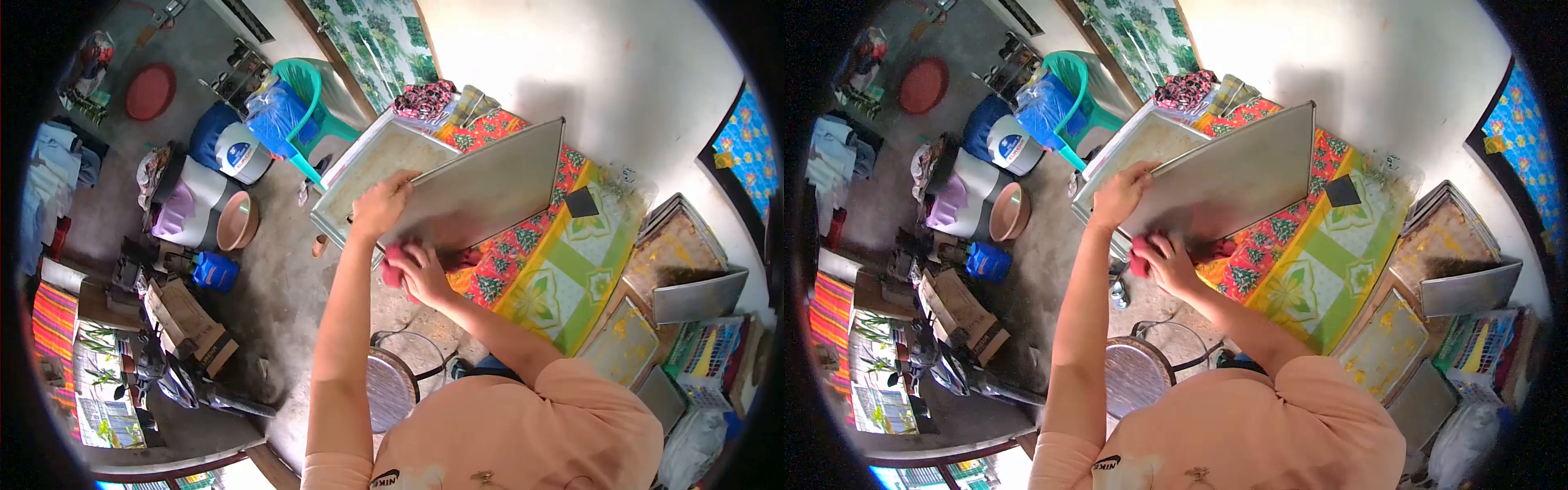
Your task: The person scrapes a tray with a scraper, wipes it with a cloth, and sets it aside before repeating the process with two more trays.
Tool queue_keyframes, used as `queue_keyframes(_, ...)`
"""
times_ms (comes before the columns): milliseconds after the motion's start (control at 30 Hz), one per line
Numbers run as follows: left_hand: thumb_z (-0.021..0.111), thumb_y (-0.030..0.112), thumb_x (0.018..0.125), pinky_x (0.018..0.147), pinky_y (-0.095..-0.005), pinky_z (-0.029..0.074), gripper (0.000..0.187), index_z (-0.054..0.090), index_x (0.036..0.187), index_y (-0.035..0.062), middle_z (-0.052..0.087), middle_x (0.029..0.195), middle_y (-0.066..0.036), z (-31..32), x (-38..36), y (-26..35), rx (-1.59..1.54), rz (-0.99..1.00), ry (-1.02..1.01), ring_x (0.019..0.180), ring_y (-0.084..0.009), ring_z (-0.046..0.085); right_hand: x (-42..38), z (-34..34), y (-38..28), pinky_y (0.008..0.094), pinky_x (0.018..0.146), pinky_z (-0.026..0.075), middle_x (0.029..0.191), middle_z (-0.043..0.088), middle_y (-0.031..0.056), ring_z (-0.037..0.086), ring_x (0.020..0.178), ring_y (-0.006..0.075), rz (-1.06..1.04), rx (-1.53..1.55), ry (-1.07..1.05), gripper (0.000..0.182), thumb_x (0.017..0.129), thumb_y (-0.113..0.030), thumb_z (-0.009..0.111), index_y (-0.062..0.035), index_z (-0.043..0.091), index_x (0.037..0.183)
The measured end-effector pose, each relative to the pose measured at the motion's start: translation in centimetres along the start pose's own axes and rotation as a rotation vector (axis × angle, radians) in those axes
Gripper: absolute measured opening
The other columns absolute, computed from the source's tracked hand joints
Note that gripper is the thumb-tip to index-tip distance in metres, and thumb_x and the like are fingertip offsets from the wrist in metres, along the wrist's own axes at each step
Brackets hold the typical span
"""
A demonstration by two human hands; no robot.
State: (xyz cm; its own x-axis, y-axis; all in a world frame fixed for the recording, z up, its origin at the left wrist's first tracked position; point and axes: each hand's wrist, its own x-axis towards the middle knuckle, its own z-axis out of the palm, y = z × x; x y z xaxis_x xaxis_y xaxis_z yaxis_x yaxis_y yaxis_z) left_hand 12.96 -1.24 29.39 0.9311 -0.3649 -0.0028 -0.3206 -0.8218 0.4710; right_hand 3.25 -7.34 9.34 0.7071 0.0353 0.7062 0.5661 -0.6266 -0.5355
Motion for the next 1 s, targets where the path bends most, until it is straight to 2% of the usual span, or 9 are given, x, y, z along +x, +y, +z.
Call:
queue_keyframes(100,0.048,0.031,0.092,0.089,-0.0395,0.044,0.034,0.060,0.124,0.0293,0.066,0.113,-0.009,-0.2,0.8,-0.7,-0.118,0.002,-0.117,0.109,-0.0268,0.061,7.3,-2.5,-3.1,0.0438,0.084,0.046,0.117,0.053,0.0112,0.050,0.100,0.0329,-0.062,-0.149,0.182,0.035,0.079,-0.015,0.063,-0.0176,0.061,0.114)
queue_keyframes(200,0.049,0.030,0.091,0.090,-0.0385,0.044,0.034,0.061,0.122,0.0286,0.065,0.116,-0.008,-0.3,0.9,-0.6,-0.117,-0.028,-0.141,0.112,-0.0265,0.059,7.1,0.8,-1.8,0.0412,0.079,0.046,0.117,0.052,0.0088,0.051,0.093,0.0296,-0.137,-0.283,0.160,0.041,0.080,-0.017,0.060,-0.0191,0.059,0.120)
queue_keyframes(333,0.049,0.031,0.089,0.093,-0.0391,0.044,0.035,0.061,0.123,0.0302,0.064,0.118,-0.008,-0.2,0.9,-0.6,-0.045,0.019,-0.092,0.112,-0.0270,0.058,-0.9,3.0,0.3,0.0383,0.073,0.046,0.113,0.051,0.0051,0.051,0.087,0.0254,-0.030,-0.298,-0.103,0.059,0.075,-0.013,0.059,-0.0242,0.052,0.133)
queue_keyframes(533,0.047,0.031,0.091,0.094,-0.0387,0.044,0.035,0.060,0.123,0.0304,0.064,0.118,-0.008,-0.4,0.5,-0.2,-0.048,-0.022,-0.109,0.113,-0.0272,0.059,-6.7,1.8,-0.2,0.0418,0.078,0.050,0.115,0.052,0.0102,0.054,0.095,0.0304,0.407,-0.227,-0.582,0.039,0.085,-0.013,0.057,-0.0173,0.055,0.124)
queue_keyframes(700,0.046,0.032,0.091,0.093,-0.0406,0.043,0.035,0.060,0.124,0.0302,0.064,0.119,-0.008,-0.1,1.1,-0.9,-0.072,0.008,-0.126,0.113,-0.0268,0.058,1.6,0.5,-3.8,0.0440,0.080,0.050,0.109,0.054,0.0153,0.054,0.099,0.0355,0.147,0.046,0.081,0.039,0.087,-0.015,0.060,-0.0053,0.048,0.122)
queue_keyframes(800,0.046,0.032,0.091,0.093,-0.0415,0.044,0.035,0.060,0.124,0.0303,0.065,0.118,-0.008,0.2,0.8,-0.8,-0.040,0.011,-0.082,0.113,-0.0271,0.059,5.4,0.5,-4.8,0.0423,0.079,0.051,0.105,0.055,0.0129,0.054,0.096,0.0332,0.143,0.067,0.033,0.035,0.086,-0.016,0.060,-0.0068,0.051,0.118)
queue_keyframes(900,0.046,0.033,0.091,0.093,-0.0421,0.044,0.036,0.061,0.123,0.0306,0.065,0.118,-0.008,0.6,0.6,-1.0,-0.013,0.022,-0.042,0.113,-0.0280,0.059,1.4,2.6,-1.8,0.0412,0.078,0.052,0.104,0.055,0.0089,0.055,0.093,0.0316,0.025,-0.110,-0.156,0.029,0.085,-0.015,0.059,-0.0105,0.056,0.113)
queue_keyframes(967,0.047,0.034,0.090,0.093,-0.0421,0.044,0.036,0.061,0.123,0.0308,0.065,0.118,-0.007,0.8,1.0,-1.4,-0.013,0.047,-0.029,0.113,-0.0287,0.058,-3.6,3.4,0.5,0.0434,0.076,0.052,0.105,0.057,0.0093,0.057,0.093,0.0318,0.218,-0.066,-0.332,0.024,0.083,-0.015,0.060,-0.0114,0.059,0.106)
queue_keyframes(1000,0.047,0.034,0.090,0.093,-0.0421,0.044,0.036,0.061,0.123,0.0310,0.065,0.118,-0.007,0.9,1.1,-1.7,-0.016,0.060,-0.029,0.113,-0.0290,0.058,-4.8,2.7,1.0,0.0443,0.077,0.051,0.106,0.057,0.0116,0.058,0.097,0.0333,0.444,0.023,-0.327,0.020,0.084,-0.013,0.059,-0.0100,0.059,0.104)
